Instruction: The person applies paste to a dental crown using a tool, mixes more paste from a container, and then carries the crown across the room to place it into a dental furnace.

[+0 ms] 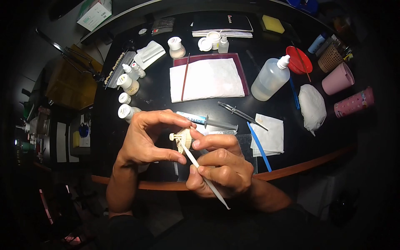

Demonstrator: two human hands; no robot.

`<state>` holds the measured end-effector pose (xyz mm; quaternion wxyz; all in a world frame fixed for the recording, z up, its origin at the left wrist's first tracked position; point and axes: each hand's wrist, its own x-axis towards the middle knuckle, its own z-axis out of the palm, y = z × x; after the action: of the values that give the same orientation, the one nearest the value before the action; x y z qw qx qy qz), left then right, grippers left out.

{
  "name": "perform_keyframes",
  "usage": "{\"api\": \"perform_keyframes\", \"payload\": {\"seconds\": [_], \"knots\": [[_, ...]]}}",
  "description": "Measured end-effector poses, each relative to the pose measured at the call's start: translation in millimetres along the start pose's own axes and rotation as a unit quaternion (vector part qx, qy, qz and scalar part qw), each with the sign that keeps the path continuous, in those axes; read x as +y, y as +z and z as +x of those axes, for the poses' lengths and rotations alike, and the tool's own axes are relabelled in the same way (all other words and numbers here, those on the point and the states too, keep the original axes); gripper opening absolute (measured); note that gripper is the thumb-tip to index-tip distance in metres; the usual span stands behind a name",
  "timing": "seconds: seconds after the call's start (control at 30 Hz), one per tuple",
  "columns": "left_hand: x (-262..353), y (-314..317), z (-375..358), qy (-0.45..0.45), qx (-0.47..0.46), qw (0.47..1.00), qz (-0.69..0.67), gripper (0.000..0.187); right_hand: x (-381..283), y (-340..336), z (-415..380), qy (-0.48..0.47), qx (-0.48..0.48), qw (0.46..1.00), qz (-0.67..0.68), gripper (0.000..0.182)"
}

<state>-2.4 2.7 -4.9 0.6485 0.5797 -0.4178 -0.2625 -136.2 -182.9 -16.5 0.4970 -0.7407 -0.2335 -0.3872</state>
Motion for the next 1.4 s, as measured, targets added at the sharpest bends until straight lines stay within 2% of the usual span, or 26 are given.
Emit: {"api": "perform_keyframes", "payload": {"seconds": [0.77, 0.87, 0.97, 1.4], "knots": [[2.9, -0.2, -1.0, -0.014, -0.002, 1.000, 0.017, 0.070, 1.4, 1.5, 1.0, -0.004, 0.011, 1.000, -0.009, 0.026], [-1.7, 4.5, 0.2, 0.011, 0.029, 0.999, 0.016, 0.065, 1.2, 1.6, 2.2, -0.002, 0.011, 1.000, -0.013, 0.026], [4.1, -1.5, -1.9, -0.031, -0.005, 0.999, 0.038, 0.072, 1.6, 1.5, 2.7, -0.003, 0.011, 1.000, -0.011, 0.026], [4.3, -3.3, -0.4, -0.033, -0.015, 0.997, 0.069, 0.071, 1.6, 0.1, 3.4, -0.001, 0.001, 1.000, -0.002, 0.027]]}}
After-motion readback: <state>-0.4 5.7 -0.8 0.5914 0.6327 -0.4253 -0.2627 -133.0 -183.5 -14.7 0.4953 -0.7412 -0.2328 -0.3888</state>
